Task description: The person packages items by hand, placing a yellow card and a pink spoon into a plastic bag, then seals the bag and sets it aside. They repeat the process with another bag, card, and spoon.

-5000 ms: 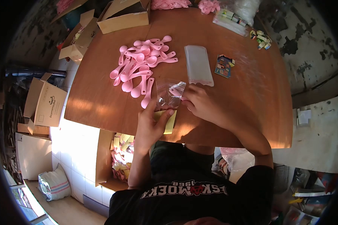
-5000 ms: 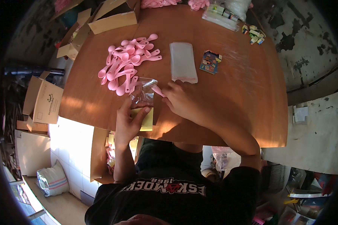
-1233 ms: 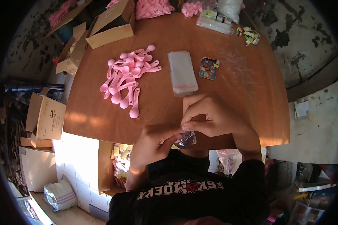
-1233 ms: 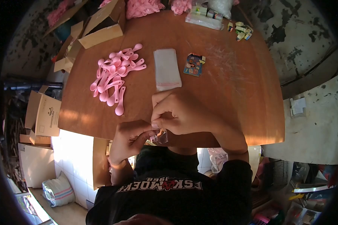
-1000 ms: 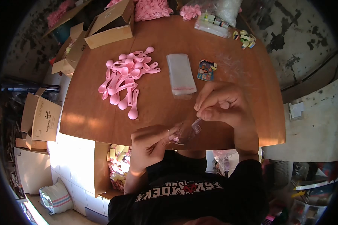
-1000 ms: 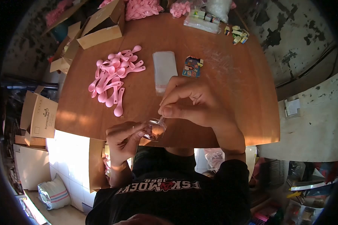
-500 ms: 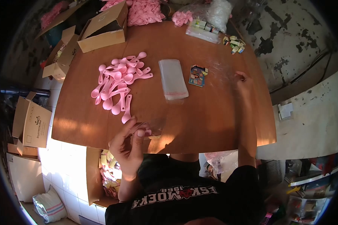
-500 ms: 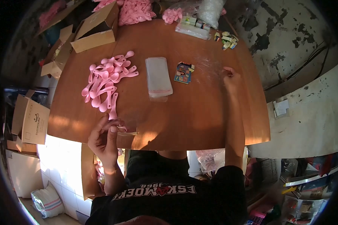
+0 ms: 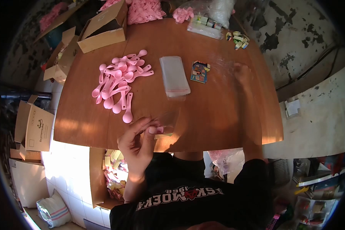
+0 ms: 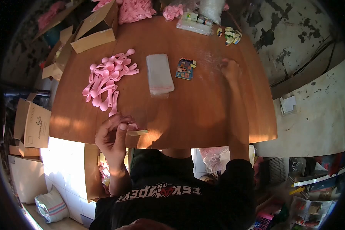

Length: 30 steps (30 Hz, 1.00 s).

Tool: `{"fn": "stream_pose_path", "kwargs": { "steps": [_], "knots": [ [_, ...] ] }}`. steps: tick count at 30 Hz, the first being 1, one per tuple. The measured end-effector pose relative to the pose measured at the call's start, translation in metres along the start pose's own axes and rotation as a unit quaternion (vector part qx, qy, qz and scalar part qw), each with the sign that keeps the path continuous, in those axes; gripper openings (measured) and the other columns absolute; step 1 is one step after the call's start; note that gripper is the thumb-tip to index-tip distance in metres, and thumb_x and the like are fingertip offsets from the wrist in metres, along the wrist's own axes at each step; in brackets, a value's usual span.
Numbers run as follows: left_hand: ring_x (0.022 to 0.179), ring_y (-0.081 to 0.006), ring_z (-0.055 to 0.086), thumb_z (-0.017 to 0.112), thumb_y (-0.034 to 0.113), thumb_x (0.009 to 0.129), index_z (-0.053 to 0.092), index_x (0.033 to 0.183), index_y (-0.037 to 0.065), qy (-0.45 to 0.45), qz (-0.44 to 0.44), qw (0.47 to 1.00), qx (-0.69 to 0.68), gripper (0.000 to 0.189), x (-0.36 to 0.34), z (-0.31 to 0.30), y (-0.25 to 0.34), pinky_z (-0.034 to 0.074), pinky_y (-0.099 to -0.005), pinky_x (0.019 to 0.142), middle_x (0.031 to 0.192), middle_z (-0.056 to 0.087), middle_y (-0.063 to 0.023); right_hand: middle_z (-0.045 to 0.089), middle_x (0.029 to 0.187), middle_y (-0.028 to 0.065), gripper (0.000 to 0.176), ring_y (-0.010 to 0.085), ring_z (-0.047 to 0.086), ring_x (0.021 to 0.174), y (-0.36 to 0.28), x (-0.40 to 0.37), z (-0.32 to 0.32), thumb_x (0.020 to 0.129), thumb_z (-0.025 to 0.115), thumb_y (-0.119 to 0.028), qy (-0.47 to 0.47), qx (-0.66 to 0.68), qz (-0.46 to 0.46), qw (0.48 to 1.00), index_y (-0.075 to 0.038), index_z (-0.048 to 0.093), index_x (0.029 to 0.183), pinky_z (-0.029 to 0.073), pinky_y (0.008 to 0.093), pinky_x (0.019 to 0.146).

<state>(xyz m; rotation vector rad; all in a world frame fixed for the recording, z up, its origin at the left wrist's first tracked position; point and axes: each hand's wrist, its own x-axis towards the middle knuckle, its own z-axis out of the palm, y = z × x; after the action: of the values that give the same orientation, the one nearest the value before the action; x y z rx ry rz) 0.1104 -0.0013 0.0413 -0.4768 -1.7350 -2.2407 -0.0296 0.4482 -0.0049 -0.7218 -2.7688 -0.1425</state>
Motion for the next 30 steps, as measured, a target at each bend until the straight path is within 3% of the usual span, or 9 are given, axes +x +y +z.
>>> {"fn": "stream_pose_path", "kwargs": {
  "steps": [1, 2, 5, 10, 14, 16, 23, 26, 30],
  "knots": [
    [0.081, -0.0183, 0.069, 0.062, -0.002, 0.091, 0.062, 0.111, -0.007, 0.009, 0.008, 1.000, -0.003, 0.021, 0.002, -0.001, 0.000, 0.054, -0.0286, 0.076, 0.092, 0.071, -0.0169, 0.069, 0.087, 0.0079, 0.019, 0.0142, 0.066, 0.077, 0.010, 0.004, 0.018, 0.086, 0.069, -0.011, -0.022, 0.285, 0.070, 0.956, -0.002, 0.069, 0.103, 0.052, 0.0259, 0.066],
    [0.081, -0.0181, 0.068, 0.062, -0.001, 0.091, 0.062, 0.111, -0.007, 0.022, -0.002, 1.000, -0.017, 0.021, 0.003, -0.003, 0.002, 0.054, -0.0282, 0.076, 0.092, 0.071, -0.0166, 0.070, 0.085, 0.0070, 0.019, 0.0130, 0.065, 0.074, 0.014, 0.013, 0.024, 0.085, 0.070, -0.011, -0.053, 0.544, 0.127, 0.828, -0.002, 0.070, 0.102, 0.051, 0.0244, 0.063],
    [0.081, -0.0174, 0.068, 0.063, 0.000, 0.091, 0.063, 0.108, -0.007, 0.035, -0.041, 0.998, -0.023, 0.018, 0.004, -0.007, 0.003, 0.054, -0.0277, 0.075, 0.092, 0.070, -0.0159, 0.069, 0.083, 0.0055, 0.018, 0.0086, 0.061, 0.069, 0.014, 0.003, 0.020, 0.087, 0.067, -0.009, 0.014, 0.468, -0.024, 0.884, -0.002, 0.071, 0.102, 0.046, 0.0222, 0.059],
    [0.083, -0.0164, 0.067, 0.062, 0.000, 0.092, 0.065, 0.103, -0.006, 0.010, -0.025, 1.000, -0.012, 0.013, 0.010, 0.005, -0.004, 0.054, -0.0278, 0.076, 0.099, 0.068, -0.0151, 0.068, 0.085, 0.0035, 0.019, 0.0075, 0.059, 0.074, -0.032, -0.036, -0.076, 0.090, 0.065, -0.010, -0.073, 0.552, -0.065, 0.828, -0.001, 0.070, 0.105, 0.045, 0.0210, 0.063],
    [0.085, -0.0162, 0.067, 0.061, -0.001, 0.092, 0.065, 0.102, -0.006, -0.020, -0.031, 0.999, -0.026, 0.012, 0.020, 0.016, -0.015, 0.054, -0.0271, 0.076, 0.111, 0.062, -0.0151, 0.068, 0.103, 0.0042, 0.029, 0.0101, 0.062, 0.095, -0.085, -0.100, -0.139, 0.087, 0.072, -0.016, -0.227, 0.605, -0.276, 0.711, -0.002, 0.067, 0.111, 0.047, 0.0242, 0.076],
    [0.086, -0.0155, 0.067, 0.060, -0.002, 0.092, 0.065, 0.102, -0.006, -0.048, -0.028, 0.998, -0.012, 0.012, 0.025, 0.018, -0.020, 0.054, -0.0261, 0.077, 0.119, 0.057, -0.0153, 0.069, 0.104, 0.0080, 0.032, 0.0142, 0.063, 0.098, -0.112, -0.129, -0.149, 0.084, 0.074, -0.015, -0.205, 0.503, -0.439, 0.716, -0.001, 0.066, 0.111, 0.049, 0.0279, 0.079],
    [0.112, -0.0189, 0.056, 0.063, 0.001, 0.089, 0.056, 0.123, 0.001, -0.037, 0.027, 0.997, -0.058, 0.035, 0.027, 0.021, -0.021, 0.051, -0.0328, 0.093, 0.130, 0.048, -0.0142, 0.067, 0.099, 0.0114, 0.021, 0.0205, 0.064, 0.100, -0.158, -0.170, -0.151, 0.081, 0.073, -0.006, -0.204, 0.560, -0.416, 0.687, 0.001, 0.070, 0.101, 0.051, 0.0306, 0.086],
    [0.121, -0.0226, 0.050, 0.067, 0.006, 0.087, 0.047, 0.134, 0.002, -0.031, 0.019, 0.996, -0.079, 0.051, 0.028, 0.006, -0.025, 0.045, -0.0381, 0.101, 0.138, 0.042, -0.0143, 0.067, 0.093, 0.0115, 0.012, 0.0198, 0.066, 0.086, -0.155, -0.165, -0.184, 0.081, 0.071, -0.001, 0.002, 0.589, -0.397, 0.704, 0.001, 0.071, 0.093, 0.054, 0.0307, 0.077],
    [0.120, -0.0241, 0.052, 0.072, 0.005, 0.082, 0.053, 0.129, 0.003, -0.070, 0.039, 0.996, 0.039, 0.051, 0.036, 0.003, -0.019, 0.043, -0.0384, 0.101, 0.134, 0.049, -0.0156, 0.066, 0.087, 0.0074, 0.011, 0.0204, 0.063, 0.085, -0.169, -0.171, -0.151, 0.081, 0.072, -0.004, -0.062, 0.569, -0.437, 0.694, -0.002, 0.072, 0.092, 0.052, 0.0311, 0.075]
  ]
}}
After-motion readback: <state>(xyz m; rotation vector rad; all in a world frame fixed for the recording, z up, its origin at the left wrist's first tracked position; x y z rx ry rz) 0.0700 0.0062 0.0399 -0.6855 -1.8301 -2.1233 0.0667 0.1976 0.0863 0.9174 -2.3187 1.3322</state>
